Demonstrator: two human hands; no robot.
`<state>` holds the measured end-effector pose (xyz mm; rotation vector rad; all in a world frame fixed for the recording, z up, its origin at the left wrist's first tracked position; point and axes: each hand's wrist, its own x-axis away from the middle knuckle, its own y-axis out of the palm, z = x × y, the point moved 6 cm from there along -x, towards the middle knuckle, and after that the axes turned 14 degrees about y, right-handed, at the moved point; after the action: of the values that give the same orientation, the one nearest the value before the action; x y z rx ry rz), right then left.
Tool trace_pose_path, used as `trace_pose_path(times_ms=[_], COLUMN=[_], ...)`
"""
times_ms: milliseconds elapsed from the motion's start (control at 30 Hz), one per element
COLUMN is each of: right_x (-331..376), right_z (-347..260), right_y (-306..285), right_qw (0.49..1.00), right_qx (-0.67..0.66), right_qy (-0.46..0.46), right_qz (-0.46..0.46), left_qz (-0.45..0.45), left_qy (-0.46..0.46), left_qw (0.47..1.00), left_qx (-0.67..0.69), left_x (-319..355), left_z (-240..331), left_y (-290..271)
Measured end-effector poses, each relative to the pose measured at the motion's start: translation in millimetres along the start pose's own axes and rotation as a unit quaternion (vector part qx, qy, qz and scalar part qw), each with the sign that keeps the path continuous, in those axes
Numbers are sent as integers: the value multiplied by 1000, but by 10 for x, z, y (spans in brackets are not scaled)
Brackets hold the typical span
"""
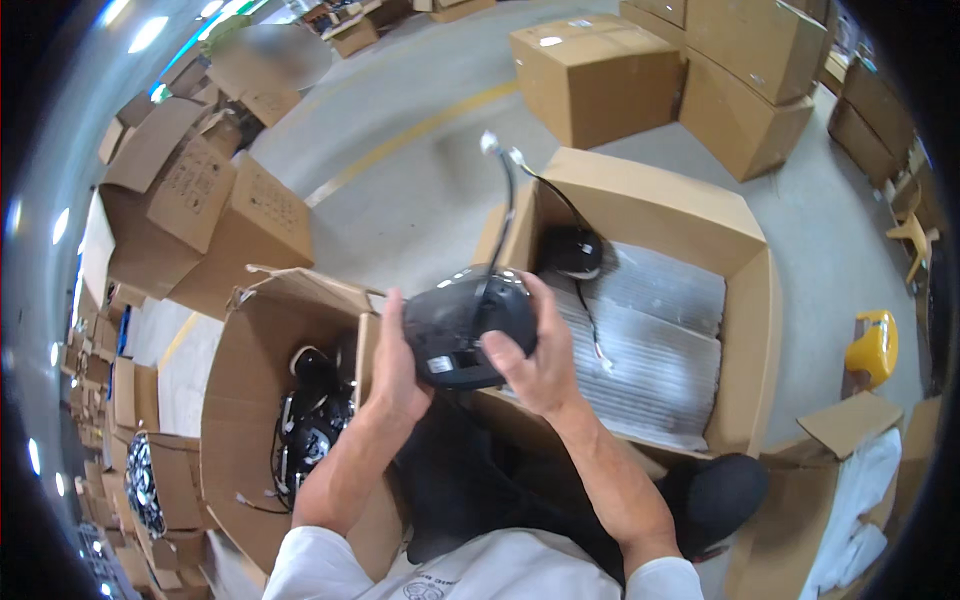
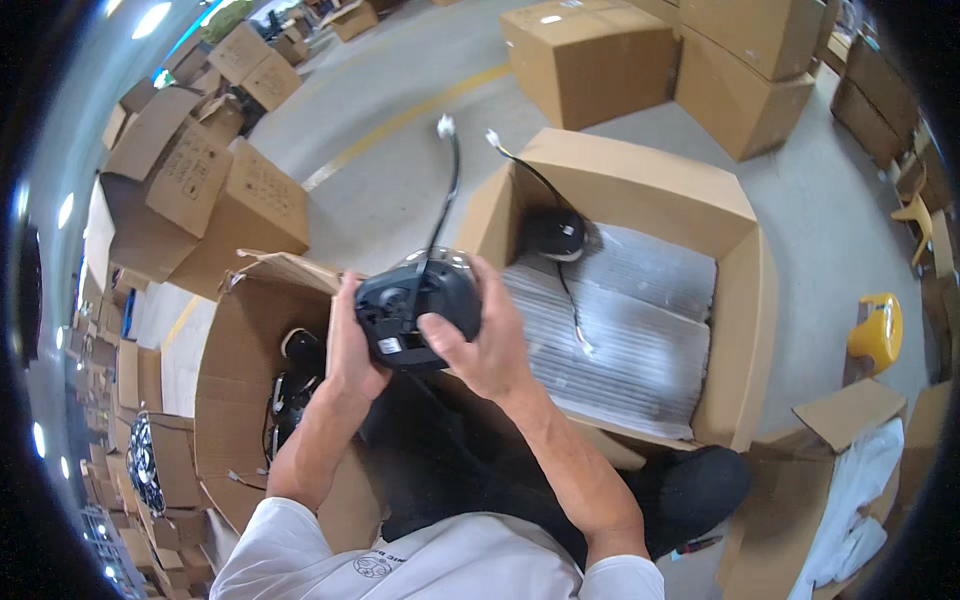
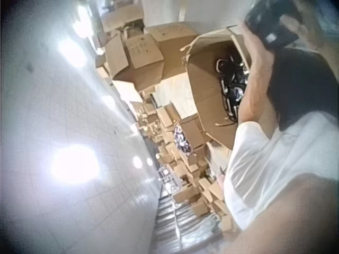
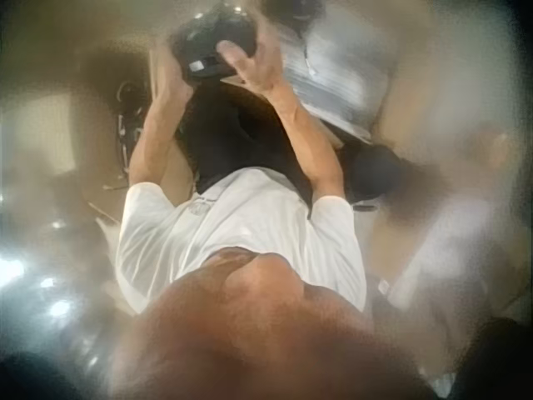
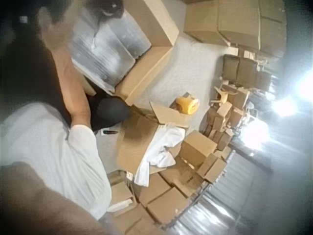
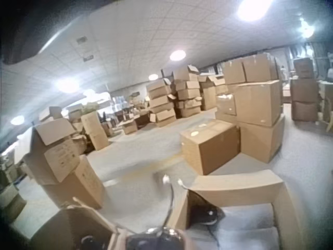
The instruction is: The person packs vehicle lights into a cardboard box by hand, transferring the lights from an adjacent box and placing protective foam sheets over each completed layer.
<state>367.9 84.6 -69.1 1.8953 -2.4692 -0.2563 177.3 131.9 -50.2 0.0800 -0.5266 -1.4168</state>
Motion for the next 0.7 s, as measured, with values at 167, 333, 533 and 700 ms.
trace_pose_path(times_ms=[167,333,533,700], right_x=[-225,-412,-771,-1323], right_z=[86,459,1130,1656], right_y=[-248,-486,-954,-1982], right_qw=[999,996,974,982], right_qx=[35,14,-29,-19], right_qy=[-17,87,213,89], right_qz=[-27,-2,-72,163], left_qz=[-54,-37,-136,-331], left_qy=[-53,-65,-84,94], left_qw=[997,994,964,908], left_qx=[-21,-75,-213,-239], left_x=[-136,-274,-570,-538], left_z=[-356,-575,-855,-519], left_y=[10,82,-119,212])
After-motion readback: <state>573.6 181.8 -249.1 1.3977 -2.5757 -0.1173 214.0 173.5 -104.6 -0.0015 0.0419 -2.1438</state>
